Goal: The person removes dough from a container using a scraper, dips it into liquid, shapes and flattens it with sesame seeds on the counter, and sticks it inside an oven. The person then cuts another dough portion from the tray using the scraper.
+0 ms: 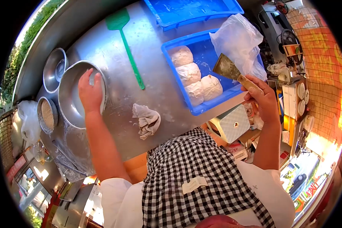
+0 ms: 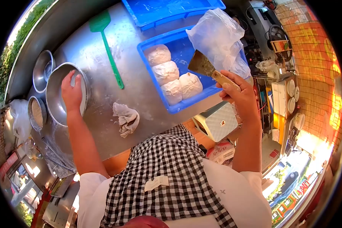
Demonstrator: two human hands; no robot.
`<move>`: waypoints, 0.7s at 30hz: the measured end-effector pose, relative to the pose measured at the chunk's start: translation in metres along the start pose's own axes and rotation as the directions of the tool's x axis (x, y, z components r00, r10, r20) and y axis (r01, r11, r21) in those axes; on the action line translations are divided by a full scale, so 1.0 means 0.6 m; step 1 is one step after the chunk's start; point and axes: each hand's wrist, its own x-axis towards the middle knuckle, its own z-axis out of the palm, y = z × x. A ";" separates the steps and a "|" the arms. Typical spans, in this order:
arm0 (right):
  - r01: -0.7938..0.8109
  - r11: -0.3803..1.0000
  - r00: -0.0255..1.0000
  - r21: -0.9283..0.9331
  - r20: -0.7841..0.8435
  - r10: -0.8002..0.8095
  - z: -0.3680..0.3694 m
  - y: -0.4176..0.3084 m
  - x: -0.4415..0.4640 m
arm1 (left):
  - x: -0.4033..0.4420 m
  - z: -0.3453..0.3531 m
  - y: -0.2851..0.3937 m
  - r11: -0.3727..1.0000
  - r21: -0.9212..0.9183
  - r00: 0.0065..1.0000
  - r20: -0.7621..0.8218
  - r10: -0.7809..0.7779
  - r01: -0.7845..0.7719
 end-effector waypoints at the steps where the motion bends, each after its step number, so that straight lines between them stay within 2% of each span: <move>1: -0.013 1.000 1.000 -0.022 -0.008 0.013 -0.010 0.003 0.003 | -0.006 0.008 0.051 0.997 -0.040 0.997 -0.016 0.071 -0.071; 4: -0.013 1.000 0.999 -0.019 0.036 0.013 -0.032 0.024 0.019 | -0.045 0.054 0.189 0.941 -0.144 0.951 0.010 0.310 -0.305; 7: 0.016 0.990 0.997 -0.139 0.075 -0.005 -0.040 0.029 0.029 | -0.114 0.101 0.317 0.851 -0.379 0.852 0.232 0.469 -0.365; 8: 0.037 0.986 0.996 -0.161 0.085 -0.024 -0.041 0.033 0.031 | -0.141 0.119 0.344 0.830 -0.425 0.804 0.310 0.508 -0.360; 10: 0.079 0.976 0.993 -0.204 0.106 -0.058 -0.040 0.042 0.033 | -0.187 0.159 0.370 0.767 -0.469 0.642 0.433 0.632 -0.438; 13: 0.284 0.888 0.957 -0.363 0.168 -0.238 -0.038 0.055 0.036 | -0.229 0.195 0.390 0.710 -0.446 0.489 0.519 0.701 -0.545; 16: 0.217 0.884 0.967 -0.415 0.218 -0.136 -0.027 0.040 0.034 | -0.238 0.203 0.386 0.711 -0.352 0.457 0.577 0.677 -0.609; 21: 0.352 0.816 0.929 -0.458 0.278 -0.244 -0.006 0.057 0.050 | -0.240 0.207 0.381 0.684 -0.300 0.435 0.589 0.681 -0.665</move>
